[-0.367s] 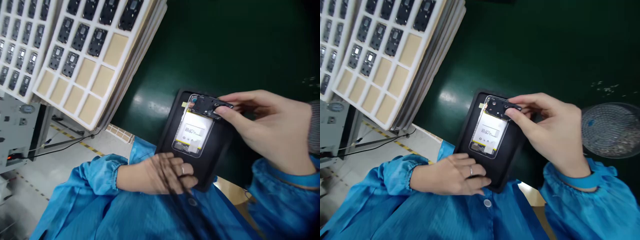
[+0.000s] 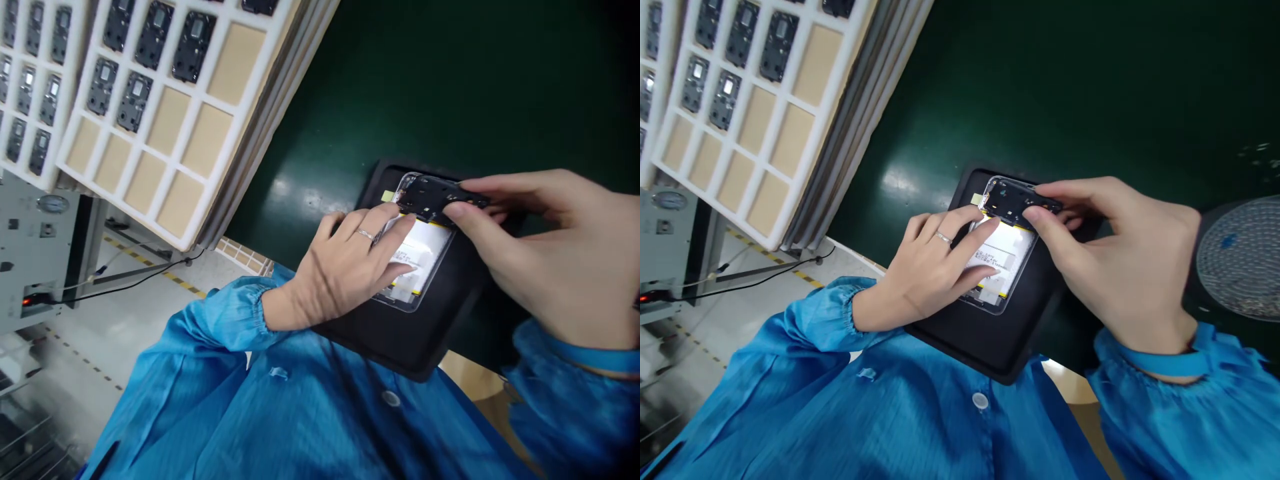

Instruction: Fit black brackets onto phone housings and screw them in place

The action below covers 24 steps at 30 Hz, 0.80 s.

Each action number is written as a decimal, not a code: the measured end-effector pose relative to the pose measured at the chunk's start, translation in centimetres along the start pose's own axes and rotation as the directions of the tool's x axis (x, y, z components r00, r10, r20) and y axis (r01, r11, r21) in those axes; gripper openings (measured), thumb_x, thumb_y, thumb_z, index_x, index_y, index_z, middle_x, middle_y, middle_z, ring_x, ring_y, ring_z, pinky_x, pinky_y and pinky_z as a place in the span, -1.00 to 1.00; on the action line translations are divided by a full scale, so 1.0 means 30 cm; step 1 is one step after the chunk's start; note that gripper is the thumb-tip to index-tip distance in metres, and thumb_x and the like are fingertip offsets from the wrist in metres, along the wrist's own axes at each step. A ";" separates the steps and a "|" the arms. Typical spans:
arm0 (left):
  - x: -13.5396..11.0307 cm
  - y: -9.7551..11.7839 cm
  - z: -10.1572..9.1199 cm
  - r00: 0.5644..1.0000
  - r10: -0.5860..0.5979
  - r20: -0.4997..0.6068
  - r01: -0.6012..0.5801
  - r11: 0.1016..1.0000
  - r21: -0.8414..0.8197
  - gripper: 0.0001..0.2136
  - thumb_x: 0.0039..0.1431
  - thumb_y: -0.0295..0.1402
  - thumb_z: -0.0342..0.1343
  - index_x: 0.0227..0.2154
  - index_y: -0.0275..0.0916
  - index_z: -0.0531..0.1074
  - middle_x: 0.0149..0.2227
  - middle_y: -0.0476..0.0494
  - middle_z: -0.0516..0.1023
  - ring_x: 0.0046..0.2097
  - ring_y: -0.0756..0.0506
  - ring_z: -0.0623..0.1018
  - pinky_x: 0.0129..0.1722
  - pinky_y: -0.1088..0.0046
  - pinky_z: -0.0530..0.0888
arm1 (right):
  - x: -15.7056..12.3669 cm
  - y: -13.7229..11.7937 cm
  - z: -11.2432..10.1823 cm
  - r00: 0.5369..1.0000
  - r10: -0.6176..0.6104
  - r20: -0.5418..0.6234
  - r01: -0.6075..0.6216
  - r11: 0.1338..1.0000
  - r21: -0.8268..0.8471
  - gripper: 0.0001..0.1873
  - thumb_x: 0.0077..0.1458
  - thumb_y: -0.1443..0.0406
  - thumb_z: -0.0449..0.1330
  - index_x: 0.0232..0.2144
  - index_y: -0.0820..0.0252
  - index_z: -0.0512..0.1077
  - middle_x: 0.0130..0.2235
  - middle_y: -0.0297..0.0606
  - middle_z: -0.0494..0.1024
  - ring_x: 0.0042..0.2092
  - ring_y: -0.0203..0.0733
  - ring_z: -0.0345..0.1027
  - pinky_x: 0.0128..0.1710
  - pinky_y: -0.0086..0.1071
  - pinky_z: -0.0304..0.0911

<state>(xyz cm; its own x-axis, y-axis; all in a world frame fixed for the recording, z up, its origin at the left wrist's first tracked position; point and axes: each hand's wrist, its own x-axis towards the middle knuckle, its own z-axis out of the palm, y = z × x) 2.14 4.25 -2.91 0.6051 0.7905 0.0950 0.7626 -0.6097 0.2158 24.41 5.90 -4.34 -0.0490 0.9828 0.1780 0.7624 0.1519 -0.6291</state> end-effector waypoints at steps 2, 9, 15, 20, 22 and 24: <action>-0.005 0.003 0.012 0.999 0.011 -0.045 -0.010 1.000 0.021 -0.49 0.47 -0.04 -0.08 0.26 -0.31 0.36 0.23 -0.29 0.45 0.15 -0.18 0.46 0.04 0.20 0.35 | 0.001 0.020 0.010 0.999 -0.023 -0.022 0.024 0.999 0.028 -0.61 0.12 0.07 0.30 -0.03 0.06 0.55 -0.18 -0.41 0.51 -0.26 -0.50 0.39 -0.28 -0.54 0.23; -0.003 0.005 0.035 0.994 0.024 -0.108 -0.019 0.999 0.042 -0.44 0.46 0.01 -0.09 0.24 -0.35 0.38 0.21 -0.30 0.47 0.12 -0.18 0.47 0.05 0.19 0.34 | 0.000 0.032 0.014 1.000 0.019 -0.020 -0.017 0.996 0.091 -0.60 0.11 0.08 0.31 -0.02 0.05 0.55 -0.14 -0.37 0.51 -0.23 -0.48 0.39 -0.23 -0.55 0.24; 0.005 0.010 0.028 0.994 0.007 -0.108 -0.003 0.999 0.040 -0.41 0.45 0.03 -0.08 0.24 -0.36 0.39 0.25 -0.32 0.44 0.13 -0.19 0.47 0.07 0.18 0.35 | -0.002 0.037 0.025 0.998 0.037 -0.056 -0.028 0.987 0.156 -0.58 0.07 0.09 0.33 -0.04 0.12 0.55 -0.13 -0.30 0.51 -0.23 -0.48 0.39 -0.23 -0.55 0.26; 0.003 0.013 0.027 0.997 0.020 -0.068 -0.015 0.997 0.073 -0.42 0.49 0.00 -0.18 0.28 -0.37 0.35 0.34 -0.26 0.34 0.19 -0.18 0.44 0.14 0.13 0.35 | -0.003 0.043 0.031 0.997 0.055 -0.053 -0.046 0.988 0.148 -0.57 0.07 0.08 0.34 -0.03 0.10 0.55 -0.12 -0.31 0.51 -0.23 -0.49 0.40 -0.24 -0.55 0.26; 0.001 0.016 0.028 0.998 0.028 -0.062 -0.021 0.994 0.110 -0.41 0.50 -0.01 -0.22 0.29 -0.37 0.33 0.36 -0.26 0.32 0.19 -0.18 0.44 0.15 0.09 0.35 | -0.005 0.044 0.033 0.997 0.069 -0.046 -0.062 0.988 0.145 -0.56 0.07 0.07 0.34 -0.03 0.10 0.55 -0.12 -0.31 0.51 -0.22 -0.49 0.40 -0.24 -0.54 0.26; 0.000 0.022 0.025 0.998 0.042 -0.053 -0.033 0.987 0.158 -0.41 0.51 -0.02 -0.25 0.30 -0.39 0.32 0.36 -0.28 0.31 0.19 -0.20 0.44 0.16 0.06 0.35 | -0.007 0.046 0.034 0.996 0.080 -0.046 -0.072 0.986 0.148 -0.56 0.06 0.06 0.34 -0.03 0.09 0.55 -0.12 -0.32 0.51 -0.22 -0.49 0.39 -0.24 -0.54 0.26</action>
<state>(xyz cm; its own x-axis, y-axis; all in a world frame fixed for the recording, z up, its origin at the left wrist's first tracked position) 2.82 3.80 -3.50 0.6232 0.7664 0.1556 0.7690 -0.6368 0.0562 24.81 6.01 -6.02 0.0421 0.9859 0.1620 0.6598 0.0943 -0.7455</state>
